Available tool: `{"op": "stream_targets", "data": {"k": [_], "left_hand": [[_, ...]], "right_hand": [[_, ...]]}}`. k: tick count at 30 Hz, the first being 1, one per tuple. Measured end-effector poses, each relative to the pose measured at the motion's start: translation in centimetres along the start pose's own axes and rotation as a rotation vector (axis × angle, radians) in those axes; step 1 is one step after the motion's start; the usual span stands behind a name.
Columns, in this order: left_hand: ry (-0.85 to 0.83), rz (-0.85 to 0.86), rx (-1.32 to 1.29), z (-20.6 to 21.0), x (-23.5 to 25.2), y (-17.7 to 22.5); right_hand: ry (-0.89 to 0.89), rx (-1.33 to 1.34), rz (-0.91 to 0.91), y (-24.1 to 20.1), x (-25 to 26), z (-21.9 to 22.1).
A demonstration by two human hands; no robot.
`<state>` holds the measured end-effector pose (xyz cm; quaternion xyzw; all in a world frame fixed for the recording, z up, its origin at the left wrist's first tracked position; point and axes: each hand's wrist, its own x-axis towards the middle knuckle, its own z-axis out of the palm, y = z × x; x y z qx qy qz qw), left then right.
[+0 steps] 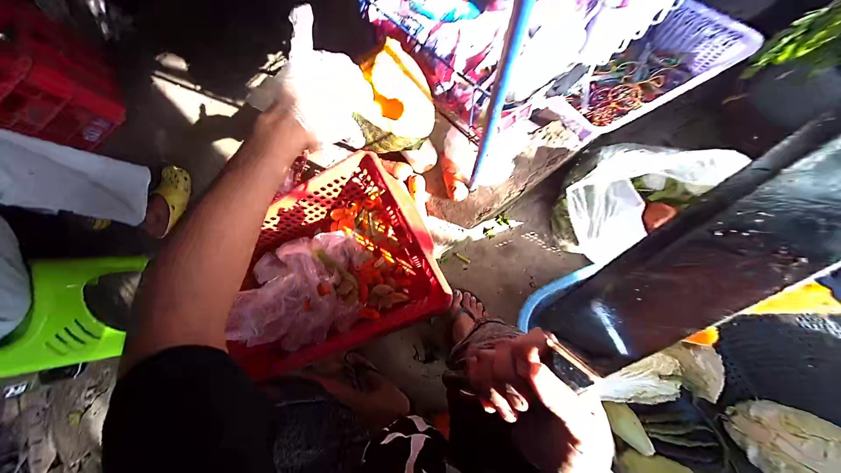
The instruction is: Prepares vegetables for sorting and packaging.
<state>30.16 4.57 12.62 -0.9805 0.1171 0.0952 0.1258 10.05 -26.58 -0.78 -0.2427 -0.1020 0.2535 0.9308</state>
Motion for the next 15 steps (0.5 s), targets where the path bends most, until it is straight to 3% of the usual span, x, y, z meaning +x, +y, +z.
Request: {"op": "stream_targets", "data": {"k": [3, 5, 8, 12, 14, 15], "left_hand": [[0.015, -0.049, 0.072, -1.4, -7.3, -0.8], [-0.001, -0.024, 0.036, -0.1, -12.0, -1.1], [-0.124, -0.125, -0.042, 5.9, -17.7, -1.0], [-0.377, -0.390, -0.148, 16.7, -21.7, -0.7], [-0.293, -0.569, -0.374, 20.3, -23.3, -0.5], [-0.152, -0.675, -0.593, 20.4, -23.6, -0.2]], "right_hand": [[-0.019, 0.018, -0.001, 0.0, 0.2, 0.1], [-0.018, 0.011, -0.007, 0.0, 0.3, 0.2], [-0.017, 0.009, -0.012, 0.0, 0.2, 0.5], [-0.016, -0.072, -0.052, 0.4, -0.2, 0.6], [-0.011, -0.125, -0.070, 0.5, -0.3, 0.7], [-0.005, -0.147, -0.074, 0.4, -0.3, 0.7]]}}
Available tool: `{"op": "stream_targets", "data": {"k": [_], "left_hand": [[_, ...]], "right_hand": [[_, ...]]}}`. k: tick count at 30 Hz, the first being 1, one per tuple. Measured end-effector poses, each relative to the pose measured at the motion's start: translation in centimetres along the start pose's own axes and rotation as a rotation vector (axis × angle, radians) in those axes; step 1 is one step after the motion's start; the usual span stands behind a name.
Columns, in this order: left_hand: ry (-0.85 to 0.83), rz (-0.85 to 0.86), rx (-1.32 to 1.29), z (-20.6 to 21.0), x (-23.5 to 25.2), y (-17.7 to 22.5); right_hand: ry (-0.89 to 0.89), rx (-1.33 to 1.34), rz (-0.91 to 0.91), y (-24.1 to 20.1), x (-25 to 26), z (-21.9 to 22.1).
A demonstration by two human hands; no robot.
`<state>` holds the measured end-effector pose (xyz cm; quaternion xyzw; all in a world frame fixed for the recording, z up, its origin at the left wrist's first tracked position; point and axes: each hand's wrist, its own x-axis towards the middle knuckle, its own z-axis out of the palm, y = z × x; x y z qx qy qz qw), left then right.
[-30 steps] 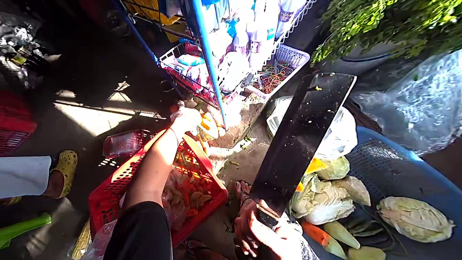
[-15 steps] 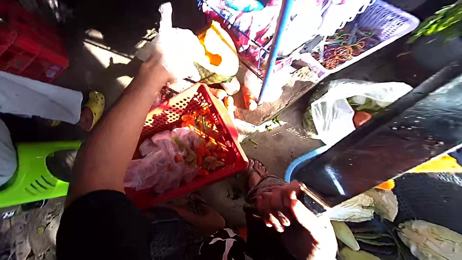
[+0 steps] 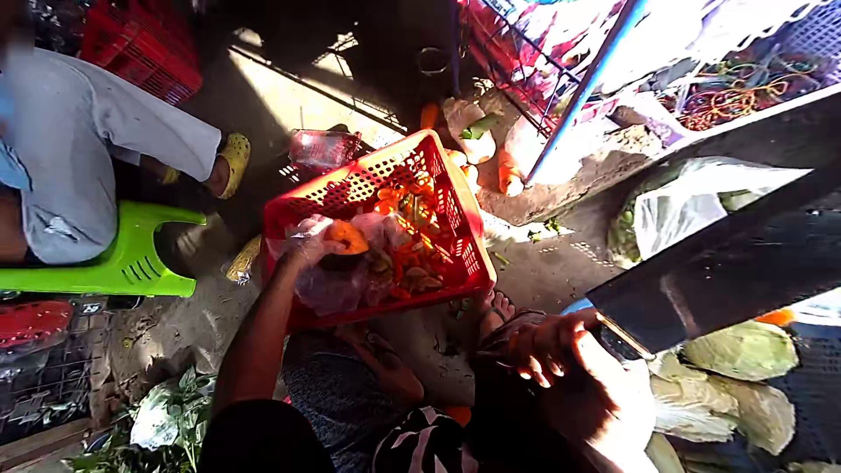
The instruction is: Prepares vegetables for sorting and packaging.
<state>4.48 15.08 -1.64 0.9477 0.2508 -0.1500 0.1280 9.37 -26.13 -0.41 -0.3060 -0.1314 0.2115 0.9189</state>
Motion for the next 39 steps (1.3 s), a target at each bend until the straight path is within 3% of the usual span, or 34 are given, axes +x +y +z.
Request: {"op": "stream_targets", "data": {"k": [2, 4, 5, 7, 11, 15, 17, 19, 21, 23, 27, 31, 39], "left_hand": [[0.118, -0.036, -0.748, -0.2, -1.1, 1.5], [0.041, 0.061, -1.531, -0.7, -1.7, 3.4], [0.003, 0.111, -1.768, -1.0, -1.8, 4.0], [-0.025, 0.202, -1.954, -1.2, -1.6, 4.6], [-0.029, 0.267, -2.007, -1.2, -0.9, 5.2], [-0.040, 0.198, -1.840, -1.1, 0.0, 5.1], [0.066, 0.065, -1.338, -0.3, 0.7, 4.8], [0.170, -0.027, -0.602, 1.3, 1.6, 4.8], [0.055, -0.053, -0.066, 3.1, 3.0, 5.5], [-0.057, -0.086, 0.170, 5.5, 5.1, 7.3], [-0.071, -0.101, 0.363, 11.3, 9.5, 9.8], [-0.173, -0.156, 0.402, 15.2, 11.4, 9.1], [-0.478, -0.102, 0.418, 13.3, 8.5, 10.1]], "right_hand": [[0.013, -0.041, -0.007, -0.2, -0.1, 0.1], [0.021, -0.076, -0.026, -0.3, 0.0, 0.2], [0.011, -0.078, -0.033, -0.3, 0.1, 0.1], [0.003, -0.073, -0.040, -0.2, 0.1, 0.0], [0.025, -0.078, -0.041, -0.4, -0.2, 0.1], [0.010, -0.078, -0.061, -0.6, -0.2, -0.4], [0.015, -0.068, -0.056, -0.8, -0.2, -0.4], [0.007, -0.051, -0.047, -0.9, -0.2, -0.6], [-0.016, -0.042, -0.032, -1.0, -0.2, -0.7], [-0.036, -0.019, -0.018, -1.0, -0.1, -0.8], [-0.032, -0.014, 0.000, -0.8, -0.2, -0.6], [-0.011, 0.000, 0.005, -0.8, -0.2, -0.5], [-0.008, -0.049, 0.041, -1.1, 0.1, -0.3]]}}
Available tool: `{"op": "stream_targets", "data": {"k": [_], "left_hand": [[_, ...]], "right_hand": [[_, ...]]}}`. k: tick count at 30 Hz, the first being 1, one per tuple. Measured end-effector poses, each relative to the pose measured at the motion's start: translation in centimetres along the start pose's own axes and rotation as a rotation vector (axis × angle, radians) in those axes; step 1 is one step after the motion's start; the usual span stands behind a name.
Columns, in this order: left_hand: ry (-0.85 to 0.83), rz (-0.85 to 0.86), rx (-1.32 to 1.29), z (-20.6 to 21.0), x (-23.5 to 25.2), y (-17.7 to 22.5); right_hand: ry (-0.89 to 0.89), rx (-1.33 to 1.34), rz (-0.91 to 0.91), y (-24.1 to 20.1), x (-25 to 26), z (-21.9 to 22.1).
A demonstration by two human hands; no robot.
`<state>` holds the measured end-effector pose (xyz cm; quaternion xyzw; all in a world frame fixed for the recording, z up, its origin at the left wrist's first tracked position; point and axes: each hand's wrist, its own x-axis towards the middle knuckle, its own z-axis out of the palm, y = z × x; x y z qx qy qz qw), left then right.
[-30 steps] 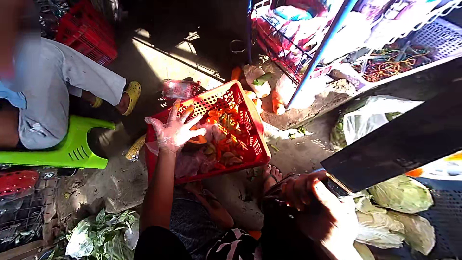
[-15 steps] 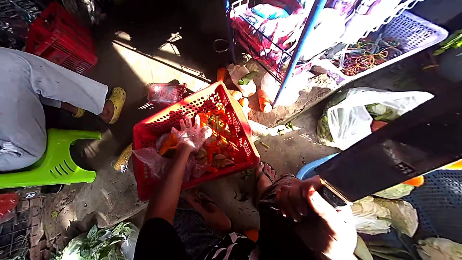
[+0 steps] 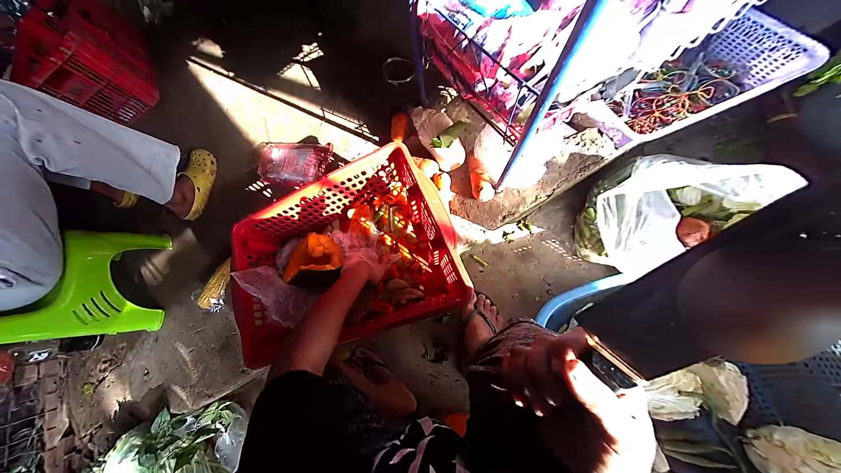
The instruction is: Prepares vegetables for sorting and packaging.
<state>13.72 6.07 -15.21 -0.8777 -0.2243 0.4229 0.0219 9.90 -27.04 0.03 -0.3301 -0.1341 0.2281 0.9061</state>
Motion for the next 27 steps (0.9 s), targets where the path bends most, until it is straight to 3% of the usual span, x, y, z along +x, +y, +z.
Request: {"op": "stream_targets", "data": {"k": [3, 6, 8, 9, 12, 15, 17, 19, 21, 22, 24, 27], "left_hand": [[-0.058, 0.102, -0.150, -3.0, -4.5, -1.1], [-0.075, 0.330, -0.919, -4.7, -8.3, -5.4], [-0.248, 0.642, -1.586, -5.6, -11.0, -7.4], [-0.334, 0.785, -1.787, -5.8, -11.9, -8.2], [-0.356, 0.894, -1.959, -5.6, -13.6, -9.5], [-0.296, 0.826, -1.804, -6.0, -13.6, -9.3], [-0.102, 0.674, -1.520, -7.1, -13.6, -8.5], [0.337, 0.359, -0.933, -7.8, -13.4, -7.3], [0.429, 0.044, -0.322, -8.7, -12.4, -6.9], [0.472, -0.055, -0.159, -8.8, -11.4, -7.2], [0.524, -0.177, 0.013, -9.0, -9.9, -8.2], [0.489, -0.225, 0.021, -9.2, -8.5, -8.8]], "right_hand": [[0.010, 0.009, -0.001, 0.2, -0.2, 0.2], [-0.005, 0.009, -0.011, 0.2, -0.3, 0.0], [-0.015, -0.018, -0.048, 0.2, -0.3, -0.1], [-0.019, -0.036, -0.063, 0.3, -0.1, -0.1], [-0.002, -0.023, -0.050, 0.6, -0.1, 0.3], [0.014, -0.009, -0.063, 1.0, -0.4, 0.6], [0.023, -0.007, -0.096, 1.1, -0.8, 0.4], [0.030, -0.010, -0.101, 1.0, -1.0, 0.4], [0.035, -0.007, -0.090, 0.8, -1.1, 0.3], [0.031, -0.004, -0.089, 0.6, -1.0, 0.2], [0.027, 0.004, -0.081, 0.4, -0.8, 0.1], [0.037, 0.024, -0.062, 0.2, -0.8, 0.1]]}}
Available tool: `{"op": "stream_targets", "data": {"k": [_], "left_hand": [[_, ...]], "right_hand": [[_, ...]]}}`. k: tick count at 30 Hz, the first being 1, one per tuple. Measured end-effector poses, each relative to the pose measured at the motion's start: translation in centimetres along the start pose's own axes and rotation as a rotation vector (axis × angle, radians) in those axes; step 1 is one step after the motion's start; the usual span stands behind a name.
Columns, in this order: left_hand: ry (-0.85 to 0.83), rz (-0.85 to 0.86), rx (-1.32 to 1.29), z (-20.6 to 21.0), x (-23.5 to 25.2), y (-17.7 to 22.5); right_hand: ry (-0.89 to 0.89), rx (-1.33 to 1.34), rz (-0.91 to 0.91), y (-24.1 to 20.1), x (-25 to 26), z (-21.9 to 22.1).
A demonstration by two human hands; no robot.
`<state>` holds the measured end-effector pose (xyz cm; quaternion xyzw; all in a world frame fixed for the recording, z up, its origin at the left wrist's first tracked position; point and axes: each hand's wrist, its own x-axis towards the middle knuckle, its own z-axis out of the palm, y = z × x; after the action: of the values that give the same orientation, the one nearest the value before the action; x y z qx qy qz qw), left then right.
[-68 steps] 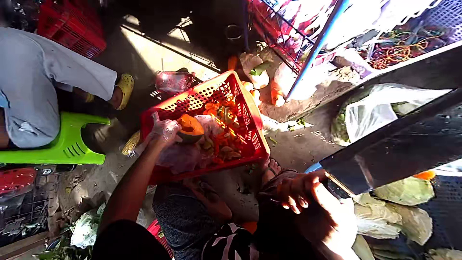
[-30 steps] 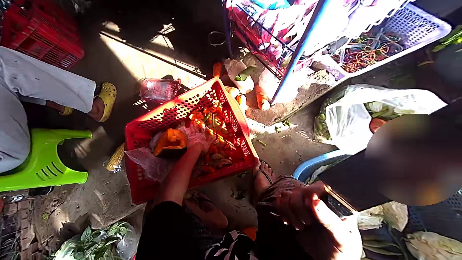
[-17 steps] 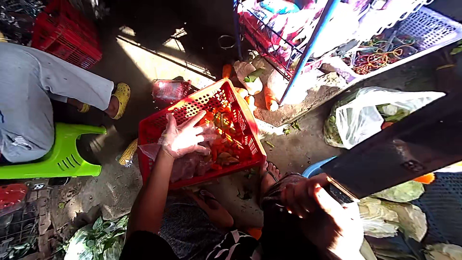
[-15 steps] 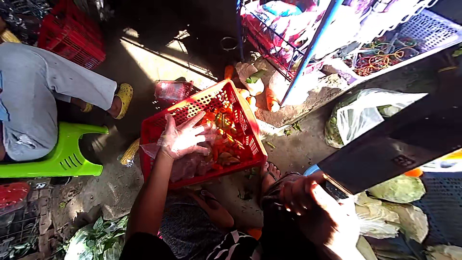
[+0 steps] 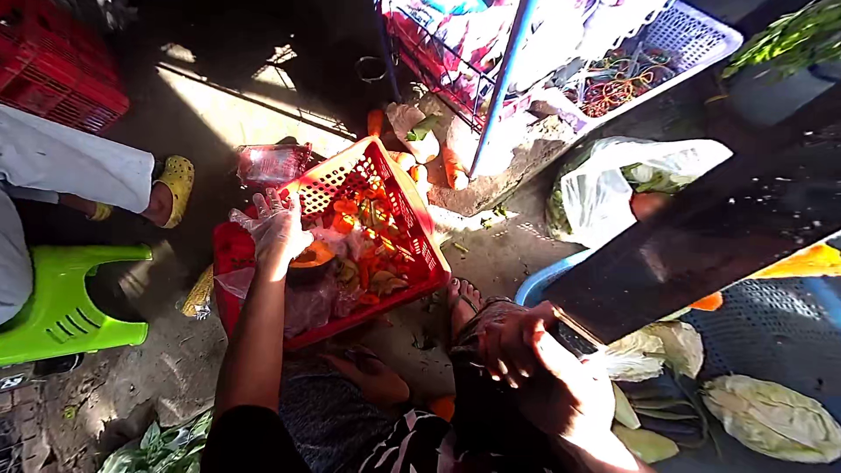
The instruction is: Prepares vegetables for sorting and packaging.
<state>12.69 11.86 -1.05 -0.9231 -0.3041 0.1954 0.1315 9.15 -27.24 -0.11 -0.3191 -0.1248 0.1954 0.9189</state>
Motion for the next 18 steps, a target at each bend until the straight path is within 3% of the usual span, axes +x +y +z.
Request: {"op": "stream_targets", "data": {"k": [8, 13, 18], "left_hand": [[-0.124, 0.272, -0.250, 6.0, 5.1, 4.8], [-0.196, 0.058, -0.295, 6.7, 7.8, 8.1], [-0.187, 0.030, -0.185, 7.8, 7.6, 9.5]], "right_hand": [[-0.054, 0.106, 0.066, -0.1, -0.2, -0.4], [-0.061, 0.091, 0.079, -0.3, -0.3, -0.2], [-0.056, 0.075, 0.086, -0.3, -0.1, -0.3]]}}
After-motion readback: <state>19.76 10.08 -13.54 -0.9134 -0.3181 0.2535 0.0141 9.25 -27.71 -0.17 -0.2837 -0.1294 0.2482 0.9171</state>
